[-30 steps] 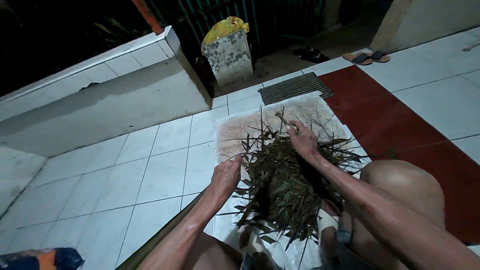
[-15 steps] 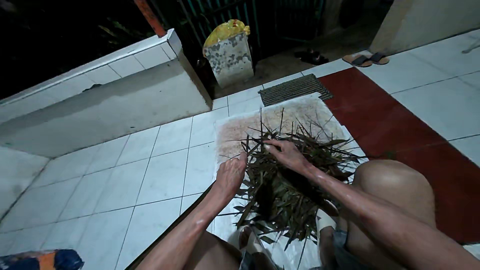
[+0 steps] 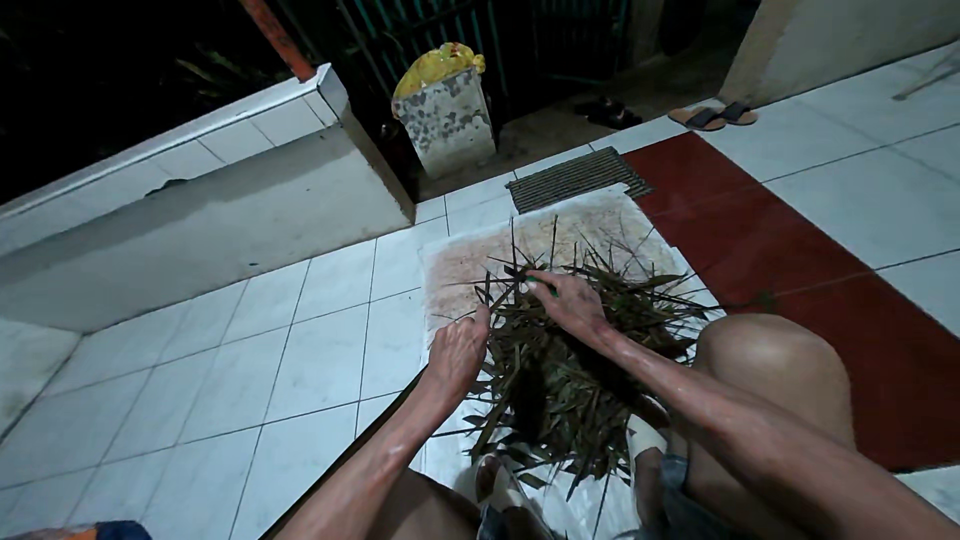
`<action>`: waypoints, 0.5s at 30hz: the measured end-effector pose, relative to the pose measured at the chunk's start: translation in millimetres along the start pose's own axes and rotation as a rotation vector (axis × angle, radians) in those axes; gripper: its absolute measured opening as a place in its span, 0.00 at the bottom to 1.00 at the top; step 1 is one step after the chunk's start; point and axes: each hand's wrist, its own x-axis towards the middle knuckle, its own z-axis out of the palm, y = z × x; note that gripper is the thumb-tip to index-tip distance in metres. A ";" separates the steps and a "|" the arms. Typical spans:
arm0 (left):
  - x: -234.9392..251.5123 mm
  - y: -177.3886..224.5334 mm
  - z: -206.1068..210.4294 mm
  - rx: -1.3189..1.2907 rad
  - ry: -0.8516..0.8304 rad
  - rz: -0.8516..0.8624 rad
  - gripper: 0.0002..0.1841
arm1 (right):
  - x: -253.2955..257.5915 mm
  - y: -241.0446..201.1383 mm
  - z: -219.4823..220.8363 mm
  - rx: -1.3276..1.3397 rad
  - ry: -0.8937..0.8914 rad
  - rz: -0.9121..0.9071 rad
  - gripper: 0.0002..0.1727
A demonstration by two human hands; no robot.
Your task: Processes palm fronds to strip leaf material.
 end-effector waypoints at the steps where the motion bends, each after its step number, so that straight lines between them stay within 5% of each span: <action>1: 0.2 0.2 -0.2 -0.001 0.001 0.002 0.15 | 0.8 0.7 -1.0 -0.002 0.007 0.005 0.21; 15: 0.7 -8.9 -8.2 -0.108 -0.077 -0.021 0.18 | 45.7 57.3 -35.0 0.081 0.259 0.222 0.22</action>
